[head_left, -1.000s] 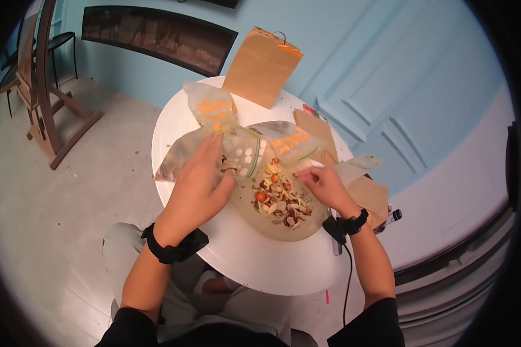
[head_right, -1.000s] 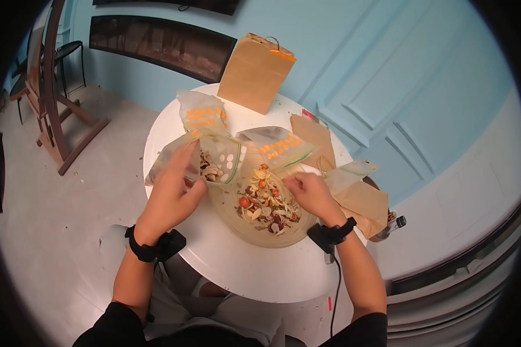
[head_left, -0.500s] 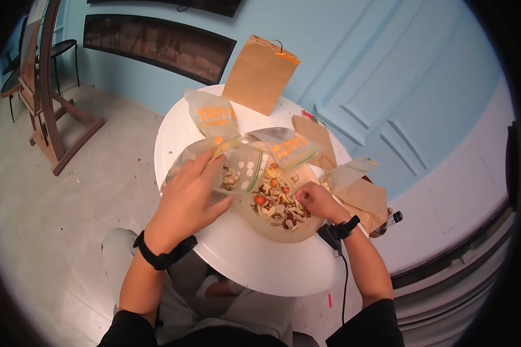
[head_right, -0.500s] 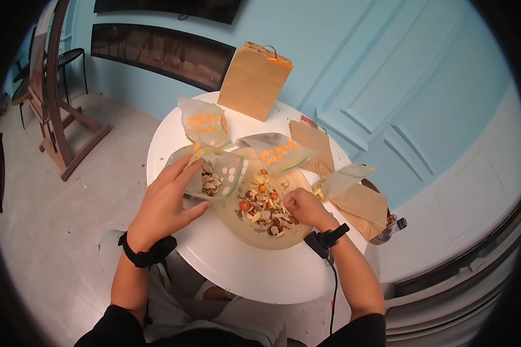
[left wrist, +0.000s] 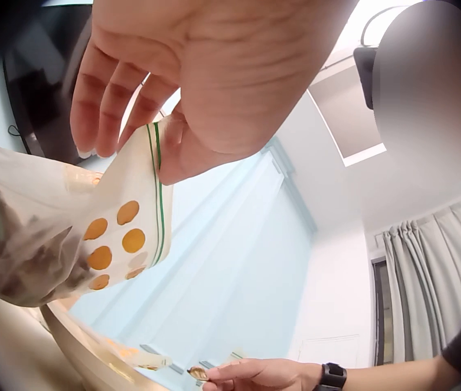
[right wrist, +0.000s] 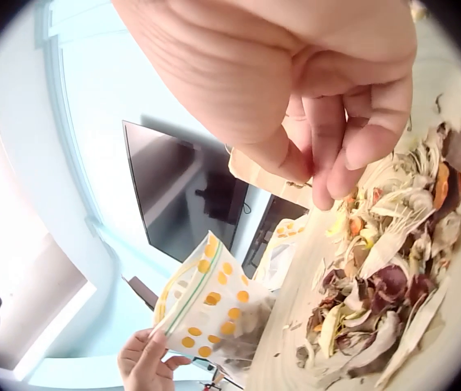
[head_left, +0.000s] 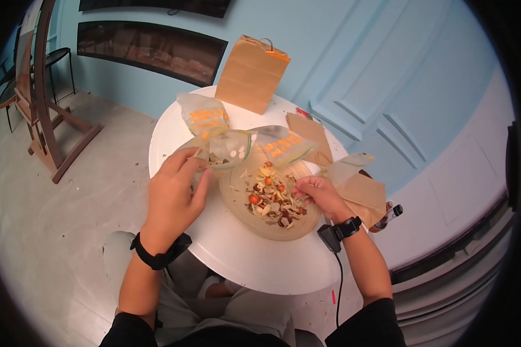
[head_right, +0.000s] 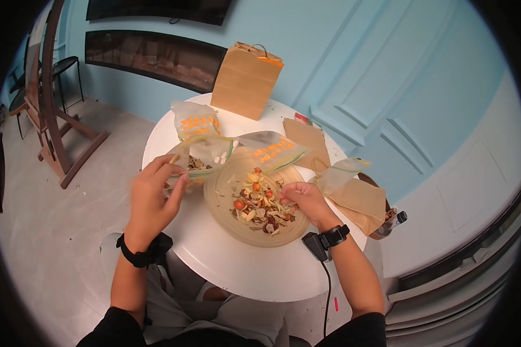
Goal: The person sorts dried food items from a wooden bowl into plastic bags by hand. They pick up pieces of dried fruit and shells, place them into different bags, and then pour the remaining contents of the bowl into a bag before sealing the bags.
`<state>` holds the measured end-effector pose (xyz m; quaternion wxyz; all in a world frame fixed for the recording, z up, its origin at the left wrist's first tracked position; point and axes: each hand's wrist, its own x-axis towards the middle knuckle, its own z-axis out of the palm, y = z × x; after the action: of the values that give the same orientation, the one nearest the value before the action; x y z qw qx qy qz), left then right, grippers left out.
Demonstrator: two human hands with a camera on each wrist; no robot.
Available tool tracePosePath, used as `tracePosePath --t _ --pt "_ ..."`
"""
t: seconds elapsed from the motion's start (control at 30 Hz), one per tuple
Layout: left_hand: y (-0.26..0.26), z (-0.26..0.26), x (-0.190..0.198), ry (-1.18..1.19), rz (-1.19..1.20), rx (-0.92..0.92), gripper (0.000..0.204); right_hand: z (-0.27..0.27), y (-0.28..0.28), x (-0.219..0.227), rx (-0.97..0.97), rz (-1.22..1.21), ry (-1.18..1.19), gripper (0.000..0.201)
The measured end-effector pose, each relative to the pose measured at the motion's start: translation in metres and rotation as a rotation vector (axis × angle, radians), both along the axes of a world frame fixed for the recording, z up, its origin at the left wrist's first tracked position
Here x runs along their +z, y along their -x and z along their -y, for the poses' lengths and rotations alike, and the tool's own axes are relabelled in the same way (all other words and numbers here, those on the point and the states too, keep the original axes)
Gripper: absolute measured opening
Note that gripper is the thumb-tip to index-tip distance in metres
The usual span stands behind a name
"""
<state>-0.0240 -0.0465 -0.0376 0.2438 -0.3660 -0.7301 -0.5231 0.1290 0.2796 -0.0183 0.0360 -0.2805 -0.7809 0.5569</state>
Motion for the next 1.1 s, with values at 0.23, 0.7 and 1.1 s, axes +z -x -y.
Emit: tracePosePath --t 0.23,0.7,1.1 --pt "-0.014 -0.004 -0.006 0.136 -0.102 -0.057 0.009 0.028 0.014 0.014 0.045 -0.127 0.231 0.019" --pt "-0.008 -0.007 -0.005 0.080 -0.091 -0.044 0.008 0.046 0.014 0.021 0.366 0.097 -0.609 0.023" --pt "-0.013 -0.006 -0.001 0.168 -0.088 -0.099 0.010 0.053 0.018 0.009 0.255 0.022 -0.641 0.021"
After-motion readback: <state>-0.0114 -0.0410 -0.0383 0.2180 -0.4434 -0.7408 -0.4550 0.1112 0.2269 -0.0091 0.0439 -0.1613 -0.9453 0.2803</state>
